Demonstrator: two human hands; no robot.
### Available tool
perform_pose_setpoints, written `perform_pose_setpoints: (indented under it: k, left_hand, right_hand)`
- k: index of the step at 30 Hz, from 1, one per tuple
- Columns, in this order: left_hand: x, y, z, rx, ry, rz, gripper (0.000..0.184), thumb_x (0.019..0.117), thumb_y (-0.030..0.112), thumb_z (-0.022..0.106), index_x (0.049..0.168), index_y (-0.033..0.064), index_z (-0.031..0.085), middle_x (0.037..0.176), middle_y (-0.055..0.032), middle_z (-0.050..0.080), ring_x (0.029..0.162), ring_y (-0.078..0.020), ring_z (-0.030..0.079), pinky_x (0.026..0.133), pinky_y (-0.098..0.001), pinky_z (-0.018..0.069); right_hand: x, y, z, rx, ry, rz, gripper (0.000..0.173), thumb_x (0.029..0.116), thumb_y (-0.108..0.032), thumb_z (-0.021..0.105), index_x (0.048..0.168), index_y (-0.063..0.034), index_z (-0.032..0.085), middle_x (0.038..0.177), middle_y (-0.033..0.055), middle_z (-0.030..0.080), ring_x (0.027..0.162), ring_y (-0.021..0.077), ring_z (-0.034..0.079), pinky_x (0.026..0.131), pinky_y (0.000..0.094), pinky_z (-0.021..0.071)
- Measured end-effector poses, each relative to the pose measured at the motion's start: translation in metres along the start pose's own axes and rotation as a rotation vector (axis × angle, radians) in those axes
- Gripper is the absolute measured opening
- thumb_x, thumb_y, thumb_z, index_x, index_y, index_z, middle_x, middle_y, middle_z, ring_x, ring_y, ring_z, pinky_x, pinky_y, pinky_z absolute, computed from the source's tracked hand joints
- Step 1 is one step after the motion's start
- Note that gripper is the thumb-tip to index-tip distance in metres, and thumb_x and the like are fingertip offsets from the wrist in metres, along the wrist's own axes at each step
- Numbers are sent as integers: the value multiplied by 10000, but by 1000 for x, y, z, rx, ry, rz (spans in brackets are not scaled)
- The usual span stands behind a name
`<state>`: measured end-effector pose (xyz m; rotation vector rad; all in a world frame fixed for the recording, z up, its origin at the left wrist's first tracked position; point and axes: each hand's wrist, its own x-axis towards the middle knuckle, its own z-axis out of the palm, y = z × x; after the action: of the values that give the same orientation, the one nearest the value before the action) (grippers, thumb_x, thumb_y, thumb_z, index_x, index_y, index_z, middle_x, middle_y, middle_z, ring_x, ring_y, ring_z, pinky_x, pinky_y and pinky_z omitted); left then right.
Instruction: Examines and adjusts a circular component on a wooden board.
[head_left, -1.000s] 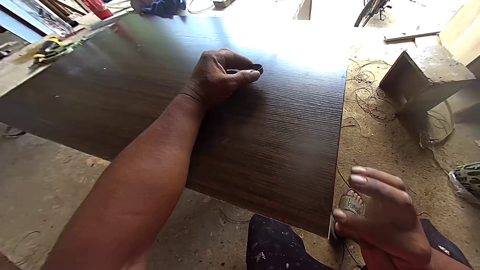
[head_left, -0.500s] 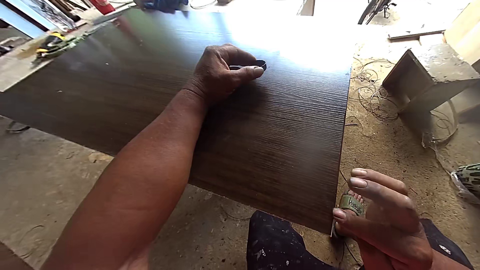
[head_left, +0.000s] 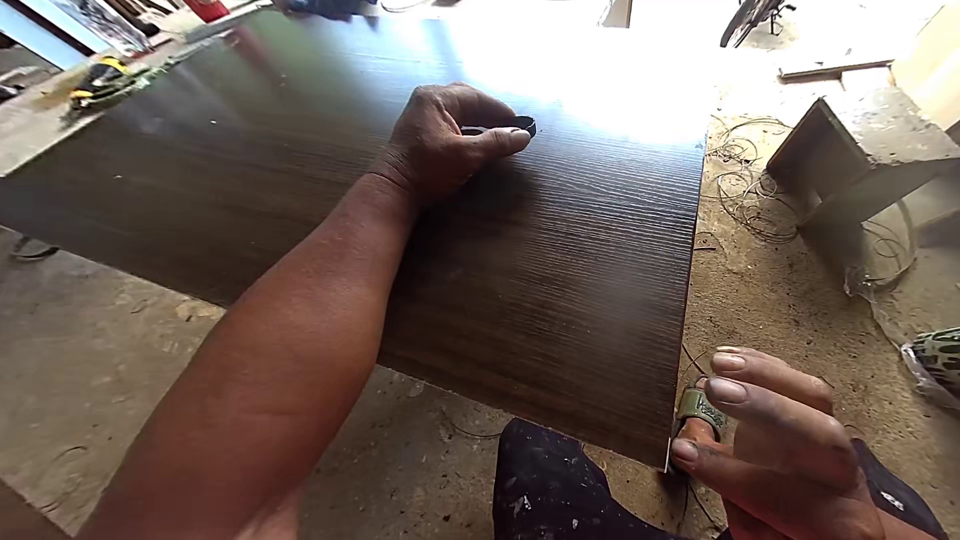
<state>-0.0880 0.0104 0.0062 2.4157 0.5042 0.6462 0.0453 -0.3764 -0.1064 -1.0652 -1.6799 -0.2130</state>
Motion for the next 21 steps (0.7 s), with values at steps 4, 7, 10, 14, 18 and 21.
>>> perform_pose_setpoints:
  k: [4,7,10,14,18,21]
  left_hand:
    - [0,-1,0,11,2,5,297,944,347,725,1123,110,738,1105,7,713,995,-13,688,882,-202,579]
    - [0,0,0,24,4,3,299,940,356,725,1118,117,740,1101,6,704,1004,-20,683,888,-205,575]
    - [1,-1,0,29,2,8,305,940,369,727,1120,123,744,1106,6,703,1018,-24,681,896,-211,576]
    - [1,-2,-1,24,-2,4,311,938,368,729,1124,120,741,1106,8,705,1000,-18,684,886,-208,578]
    - [1,-2,0,13,2,5,310,935,364,732,1123,118,740,1101,11,711,988,-15,686,884,-208,577]
    - [1,-2,0,28,6,-8,325,933,386,729,1128,128,742,1105,16,717,996,-11,684,893,-215,573]
  right_hand:
    - [1,-1,0,-27,13,15,199,969,-232,631,1136,-227,741,1502,-28,523,1440,259,430,1187,475,391]
    - [0,0,3,-34,1,-4,187,972,-221,619,1109,-212,746,1490,-10,537,1429,266,440,1181,481,389]
    - [1,-1,-2,-26,11,-5,159,968,-225,620,1053,-208,753,1493,-17,541,1437,273,436,1192,492,380]
    - [0,-1,1,-46,11,-8,208,973,-235,615,1138,-222,741,1501,-26,533,1436,265,438,1183,486,390]
    - [-2,-1,2,-28,8,-28,175,960,-198,635,1090,-195,753,1495,-19,547,1433,273,444,1185,502,384]
    - [0,-1,0,-58,12,-13,201,969,-222,627,1133,-220,743,1496,-42,539,1437,255,441,1186,489,390]
